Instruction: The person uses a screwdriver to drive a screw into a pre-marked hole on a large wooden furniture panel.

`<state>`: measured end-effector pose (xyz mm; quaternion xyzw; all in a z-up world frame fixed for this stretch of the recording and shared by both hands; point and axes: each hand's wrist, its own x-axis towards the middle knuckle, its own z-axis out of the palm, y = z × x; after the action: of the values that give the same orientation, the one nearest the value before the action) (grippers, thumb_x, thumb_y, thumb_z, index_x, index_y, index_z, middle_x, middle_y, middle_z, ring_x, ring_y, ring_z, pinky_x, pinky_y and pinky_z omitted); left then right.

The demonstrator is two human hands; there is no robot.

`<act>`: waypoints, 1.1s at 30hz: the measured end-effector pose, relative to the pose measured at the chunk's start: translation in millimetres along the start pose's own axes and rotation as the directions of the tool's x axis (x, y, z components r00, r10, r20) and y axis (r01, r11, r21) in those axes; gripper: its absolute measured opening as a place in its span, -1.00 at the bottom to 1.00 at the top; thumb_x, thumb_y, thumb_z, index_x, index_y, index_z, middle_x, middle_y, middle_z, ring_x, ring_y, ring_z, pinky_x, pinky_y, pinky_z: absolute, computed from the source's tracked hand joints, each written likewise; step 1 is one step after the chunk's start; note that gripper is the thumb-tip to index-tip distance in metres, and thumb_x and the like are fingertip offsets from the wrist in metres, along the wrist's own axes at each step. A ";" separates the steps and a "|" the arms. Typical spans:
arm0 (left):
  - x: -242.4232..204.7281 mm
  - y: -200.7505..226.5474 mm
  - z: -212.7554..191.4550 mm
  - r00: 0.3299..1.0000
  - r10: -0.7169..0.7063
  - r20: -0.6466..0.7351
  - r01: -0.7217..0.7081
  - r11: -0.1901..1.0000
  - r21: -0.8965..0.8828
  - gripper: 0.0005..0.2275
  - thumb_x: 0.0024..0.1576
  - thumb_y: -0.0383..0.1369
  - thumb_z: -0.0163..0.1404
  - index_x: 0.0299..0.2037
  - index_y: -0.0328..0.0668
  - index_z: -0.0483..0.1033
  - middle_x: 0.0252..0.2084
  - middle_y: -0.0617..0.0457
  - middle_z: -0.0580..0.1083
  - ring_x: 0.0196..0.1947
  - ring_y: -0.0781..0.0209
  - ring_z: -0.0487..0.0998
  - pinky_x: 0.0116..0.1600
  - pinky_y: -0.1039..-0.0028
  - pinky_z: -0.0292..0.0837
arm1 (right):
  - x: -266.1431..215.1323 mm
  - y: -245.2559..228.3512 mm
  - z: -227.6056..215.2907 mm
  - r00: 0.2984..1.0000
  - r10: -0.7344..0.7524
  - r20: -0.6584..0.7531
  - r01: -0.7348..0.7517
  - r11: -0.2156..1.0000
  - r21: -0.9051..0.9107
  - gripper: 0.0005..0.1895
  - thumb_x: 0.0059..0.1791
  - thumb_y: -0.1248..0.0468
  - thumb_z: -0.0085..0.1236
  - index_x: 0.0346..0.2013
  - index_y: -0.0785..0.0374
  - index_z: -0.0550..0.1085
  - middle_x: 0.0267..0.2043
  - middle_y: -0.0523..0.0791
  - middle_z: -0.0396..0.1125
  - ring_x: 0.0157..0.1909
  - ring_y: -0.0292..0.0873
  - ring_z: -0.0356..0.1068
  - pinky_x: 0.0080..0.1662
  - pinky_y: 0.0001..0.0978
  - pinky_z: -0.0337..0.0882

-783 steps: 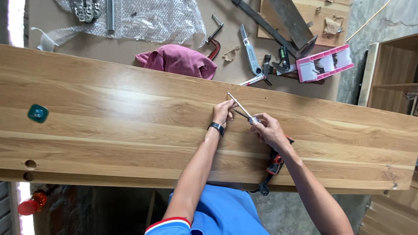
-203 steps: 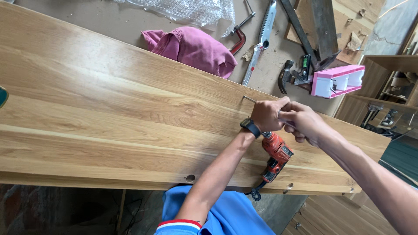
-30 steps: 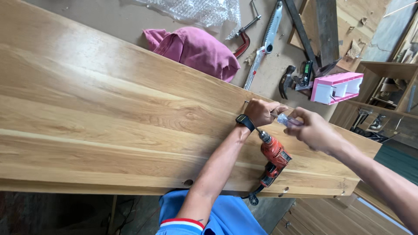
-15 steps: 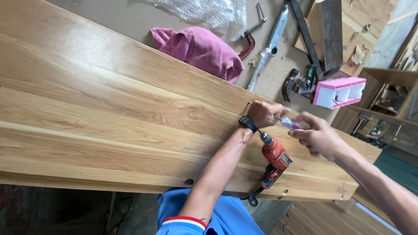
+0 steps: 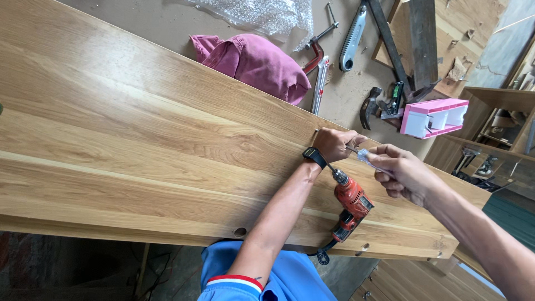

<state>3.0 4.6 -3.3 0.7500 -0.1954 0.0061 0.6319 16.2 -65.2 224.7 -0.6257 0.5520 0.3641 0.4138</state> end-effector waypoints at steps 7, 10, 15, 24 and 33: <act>-5.8 -6.0 1.7 0.999 0.033 -0.026 -0.031 0.997 0.069 -0.61 0.23 0.02 -0.12 -0.63 0.15 0.26 -0.80 0.15 0.33 -0.63 0.13 0.58 -0.44 0.39 0.46 | -5.9 8.0 16.0 0.963 -0.257 -0.081 -0.036 0.177 -0.984 -0.51 -0.04 -0.05 0.09 0.17 -0.16 0.35 -0.20 0.11 0.55 -0.04 0.19 0.58 0.02 0.10 0.55; -13.4 -4.8 2.2 0.998 -0.005 0.055 0.003 0.999 0.037 -0.58 0.27 0.08 -0.21 -0.59 0.16 0.31 -0.78 0.20 0.37 -0.63 0.20 0.59 -0.39 0.43 0.47 | -9.3 22.7 12.8 0.838 -0.520 0.165 0.072 -0.193 -0.978 -0.48 -0.11 0.13 0.05 0.16 -0.26 0.36 -0.46 -0.02 0.51 -0.36 0.06 0.60 -0.24 0.02 0.60; 3.2 6.7 -14.3 0.974 -0.122 0.189 0.115 0.992 0.047 -0.66 0.16 0.08 -0.07 -0.52 0.12 0.37 -0.73 0.08 0.42 -0.55 0.04 0.63 -0.36 0.28 0.48 | -5.3 -0.5 7.8 0.942 -0.323 -0.094 0.087 0.504 -0.859 -0.52 -0.09 -0.01 0.24 0.12 -0.21 0.42 -0.17 0.14 0.53 0.03 0.27 0.50 0.08 0.11 0.44; 12.5 -93.3 -83.3 0.963 -0.182 0.201 -0.015 0.706 0.708 -0.48 -0.12 -0.38 0.02 0.13 -0.15 0.30 -0.19 -0.11 0.43 -0.10 -0.06 0.40 0.09 0.11 0.17 | -8.0 -2.5 1.1 0.948 -0.292 -0.127 0.179 0.818 -0.547 -0.74 -0.04 0.14 0.18 -0.06 -0.02 0.56 -0.71 -0.07 0.29 -0.62 -0.15 0.33 -0.63 -0.33 0.26; 54.9 -93.5 -47.7 0.836 -0.481 0.266 0.278 0.788 0.549 -0.34 0.16 -0.27 0.18 0.38 0.02 0.00 -0.14 -0.31 0.59 -0.14 -0.27 0.67 0.08 -0.02 0.40 | 3.9 13.4 -28.8 0.977 -0.185 -0.103 0.164 0.969 -0.186 -0.76 0.06 0.21 0.03 0.01 0.07 0.49 -0.71 -0.06 0.09 -0.77 -0.31 -0.10 -0.75 -0.46 -0.06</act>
<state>93.2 46.0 -68.1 0.8941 -0.1515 -0.2247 0.3565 3.3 -93.9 231.0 -0.7267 0.4842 0.3354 0.3534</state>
